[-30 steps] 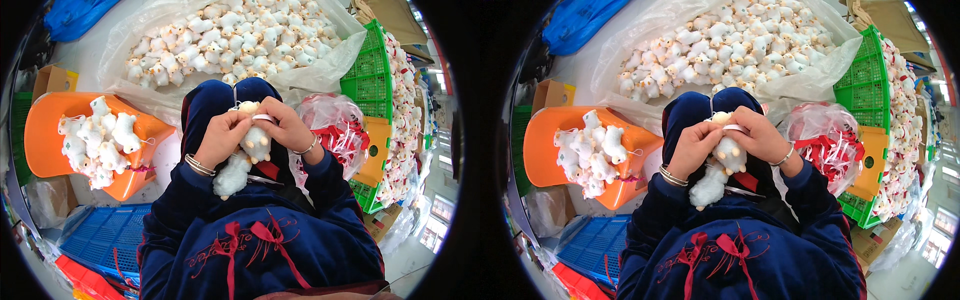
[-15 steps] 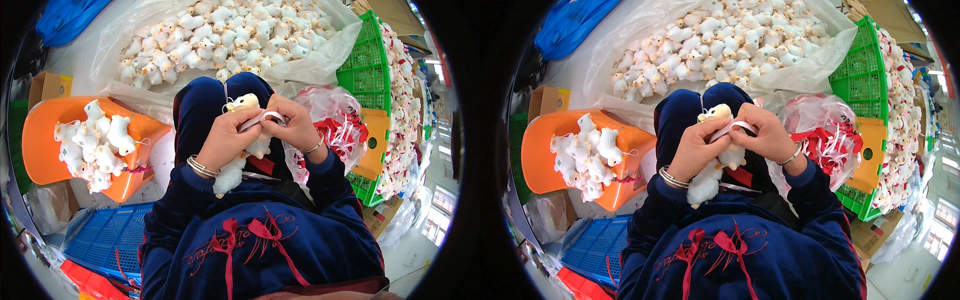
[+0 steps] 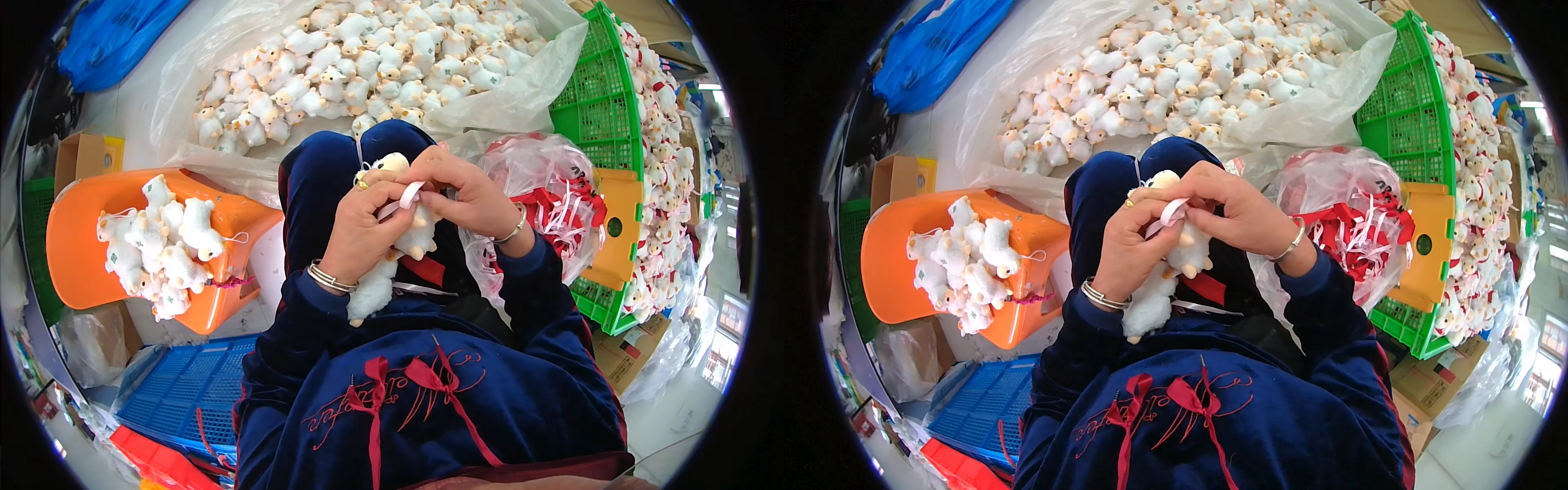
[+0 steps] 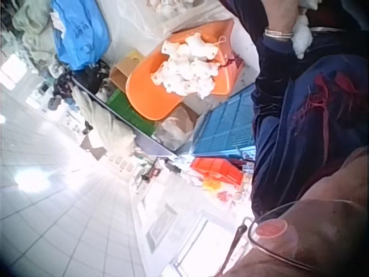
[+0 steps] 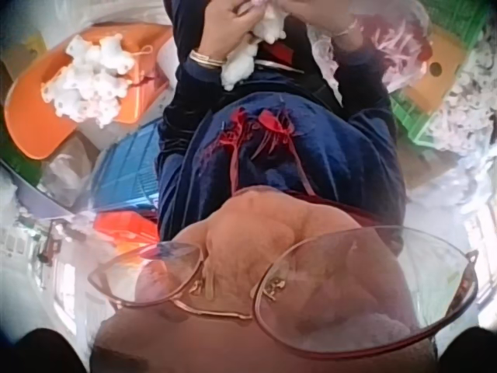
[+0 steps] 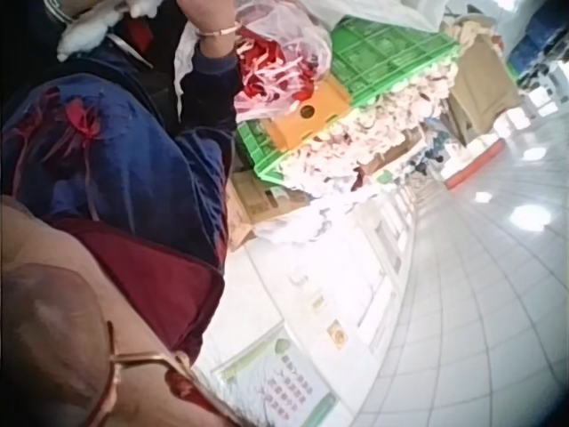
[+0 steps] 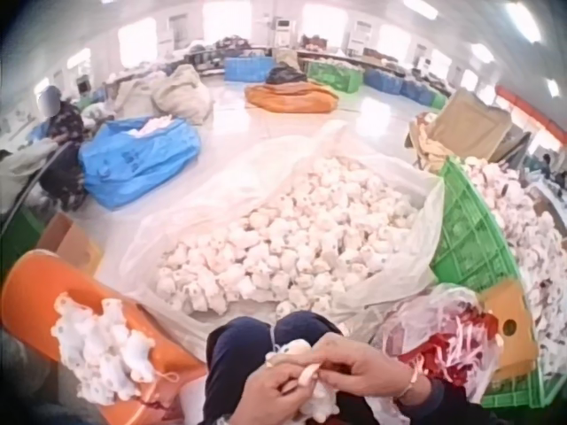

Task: The person sits on the floor and ties white ribbons around the necks of small white plush toys. They pick each toy from a nearby pile, wrap and knot the ribbon, then place the finished toy into an orange basket. A bottle is briefly handled and set aside.

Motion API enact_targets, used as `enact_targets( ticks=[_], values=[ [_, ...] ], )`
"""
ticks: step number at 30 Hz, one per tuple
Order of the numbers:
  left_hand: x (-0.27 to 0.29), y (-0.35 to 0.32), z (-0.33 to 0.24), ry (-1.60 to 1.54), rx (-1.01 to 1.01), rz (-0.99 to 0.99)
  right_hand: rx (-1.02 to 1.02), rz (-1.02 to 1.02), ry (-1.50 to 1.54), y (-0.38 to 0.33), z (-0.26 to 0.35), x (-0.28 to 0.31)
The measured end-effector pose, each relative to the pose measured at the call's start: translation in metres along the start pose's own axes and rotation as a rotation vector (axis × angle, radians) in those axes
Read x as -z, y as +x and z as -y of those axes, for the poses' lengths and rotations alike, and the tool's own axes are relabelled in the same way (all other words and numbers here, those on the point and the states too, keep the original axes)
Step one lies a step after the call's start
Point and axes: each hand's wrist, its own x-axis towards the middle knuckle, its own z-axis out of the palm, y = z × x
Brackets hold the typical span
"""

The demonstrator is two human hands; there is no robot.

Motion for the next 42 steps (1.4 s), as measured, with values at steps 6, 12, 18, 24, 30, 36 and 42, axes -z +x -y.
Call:
enact_targets(
  ticks=[6, 12, 18, 24, 30, 36, 42],
  values=[
    [0.000, -0.004, 0.008, -0.063, -0.011, -0.018, 0.028, 0.105, -0.132, 0.007, -0.001, 0.005],
    [0.010, -0.005, 0.010, 0.080, -0.113, -0.051, -0.062, -0.004, -0.092, 0.016, -0.004, 0.000],
    [0.008, -0.010, 0.010, -0.039, 0.010, -0.176, -0.279, -0.159, 0.366, 0.021, -0.016, -0.010],
    [0.009, -0.008, 0.008, 0.031, -0.037, -0.123, -0.350, -0.178, 0.496, 0.026, -0.016, -0.003],
    [0.006, -0.005, -0.010, 0.317, -0.145, -0.087, -0.393, -0.173, 0.615, 0.033, -0.013, -0.009],
    [0.006, 0.000, 0.004, 0.151, -0.016, -0.269, -0.274, -0.309, 0.350, 0.036, -0.019, -0.011],
    [0.008, -0.002, 0.014, -0.065, 0.103, -0.363, -0.196, -0.327, 0.442, 0.030, -0.017, -0.005]
  ],
)
